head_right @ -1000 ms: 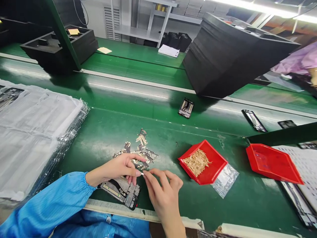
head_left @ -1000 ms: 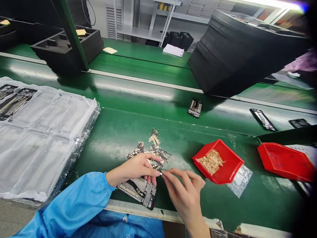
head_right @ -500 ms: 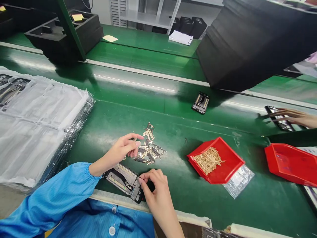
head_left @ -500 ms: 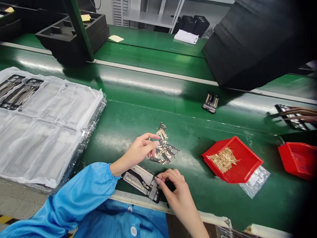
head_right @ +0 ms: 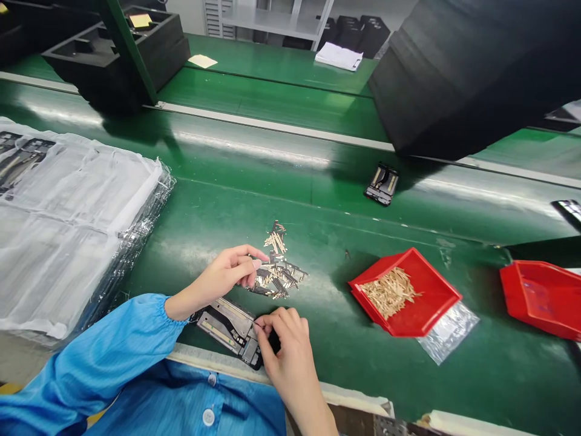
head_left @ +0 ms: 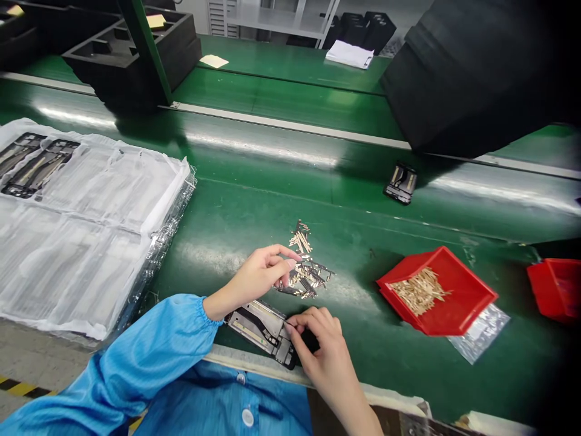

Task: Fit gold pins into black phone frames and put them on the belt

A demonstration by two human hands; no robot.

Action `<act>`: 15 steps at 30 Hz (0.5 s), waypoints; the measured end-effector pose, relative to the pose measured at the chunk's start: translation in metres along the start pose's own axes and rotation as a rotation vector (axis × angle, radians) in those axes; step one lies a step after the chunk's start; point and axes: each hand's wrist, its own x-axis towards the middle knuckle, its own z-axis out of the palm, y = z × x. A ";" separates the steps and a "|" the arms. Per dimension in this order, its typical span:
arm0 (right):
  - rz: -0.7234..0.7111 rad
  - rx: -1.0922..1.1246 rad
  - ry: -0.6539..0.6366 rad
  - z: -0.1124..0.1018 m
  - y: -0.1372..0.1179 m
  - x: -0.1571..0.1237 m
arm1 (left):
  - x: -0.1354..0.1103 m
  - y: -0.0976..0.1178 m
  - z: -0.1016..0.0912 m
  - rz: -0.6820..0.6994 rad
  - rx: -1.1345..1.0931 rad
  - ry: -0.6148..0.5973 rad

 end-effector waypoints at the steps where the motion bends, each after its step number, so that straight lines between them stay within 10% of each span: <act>1: -0.024 -0.030 0.023 0.002 0.000 -0.002 | 0.001 0.000 0.000 0.009 0.011 -0.002; 6: 0.031 -0.139 0.181 0.012 0.001 -0.011 | -0.013 0.008 -0.001 0.097 0.322 0.042; 15: 0.104 -0.017 0.100 0.006 -0.005 -0.016 | -0.105 -0.016 -0.009 0.203 1.456 -0.034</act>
